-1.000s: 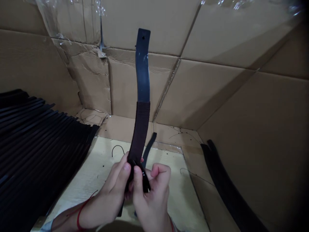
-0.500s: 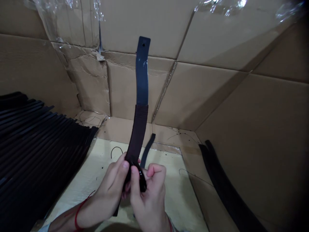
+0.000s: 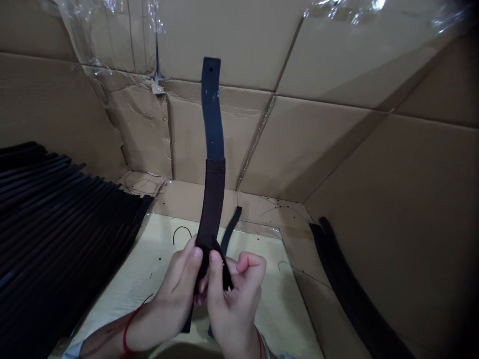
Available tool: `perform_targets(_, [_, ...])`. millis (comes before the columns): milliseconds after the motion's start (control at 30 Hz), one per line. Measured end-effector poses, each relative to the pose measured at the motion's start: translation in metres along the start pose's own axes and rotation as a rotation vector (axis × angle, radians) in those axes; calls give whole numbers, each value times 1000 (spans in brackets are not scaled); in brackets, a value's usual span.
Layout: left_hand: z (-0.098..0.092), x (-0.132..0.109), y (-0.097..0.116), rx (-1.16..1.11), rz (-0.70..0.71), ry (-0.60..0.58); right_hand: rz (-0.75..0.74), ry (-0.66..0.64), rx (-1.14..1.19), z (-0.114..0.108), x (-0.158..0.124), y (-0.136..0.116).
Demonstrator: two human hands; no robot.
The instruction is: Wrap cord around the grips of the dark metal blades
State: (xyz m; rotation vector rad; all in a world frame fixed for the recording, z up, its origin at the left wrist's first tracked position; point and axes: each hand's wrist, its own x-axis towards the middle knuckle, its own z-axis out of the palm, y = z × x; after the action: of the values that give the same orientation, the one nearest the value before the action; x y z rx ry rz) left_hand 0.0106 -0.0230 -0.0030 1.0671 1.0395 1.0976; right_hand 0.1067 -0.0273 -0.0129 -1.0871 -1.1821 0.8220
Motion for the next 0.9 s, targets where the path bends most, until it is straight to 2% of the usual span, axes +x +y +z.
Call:
perform_targets(100, [1, -3, 0, 99, -13, 70, -94, 155, -139, -1, 2, -1])
perform_targets(167, [1, -3, 0, 128, 7, 61, -138, 181, -210, -2, 4, -1])
perform_targets(300, [-3, 9, 6, 30, 90, -55, -137, -10, -283, -5, 2, -4])
perform_targets(400, [-15, 24, 18, -54, 134, 36, -144, -149, -303, -8, -1, -10])
perform_targets(433, [-21, 27, 21, -75, 177, 74, -145, -160, -279, -10, 0, -14])
perform_targets(500, [-33, 27, 24, -114, 222, 96, -140, -90, -185, -15, 6, -20])
perform_targets(567, [-42, 20, 20, -131, 213, 40, -105, -34, -73, -21, 17, -24])
perform_targets(600, [-44, 14, 16, -128, 193, -11, -68, -84, -21, -23, 22, -25])
perform_targets(700, [-43, -9, -1, -76, 131, -150, 82, -359, 131, -22, 28, -21])
perform_targets(733, [-40, -15, -6, -55, 111, -176, 111, -403, 176, -19, 26, -18])
perform_targets(833, [-35, -31, -15, -35, 43, -194, 118, -376, 265, -4, 10, -11])
perform_targets(900, [-33, -39, -16, -15, 34, -164, 109, -324, 278, 7, -1, -7])
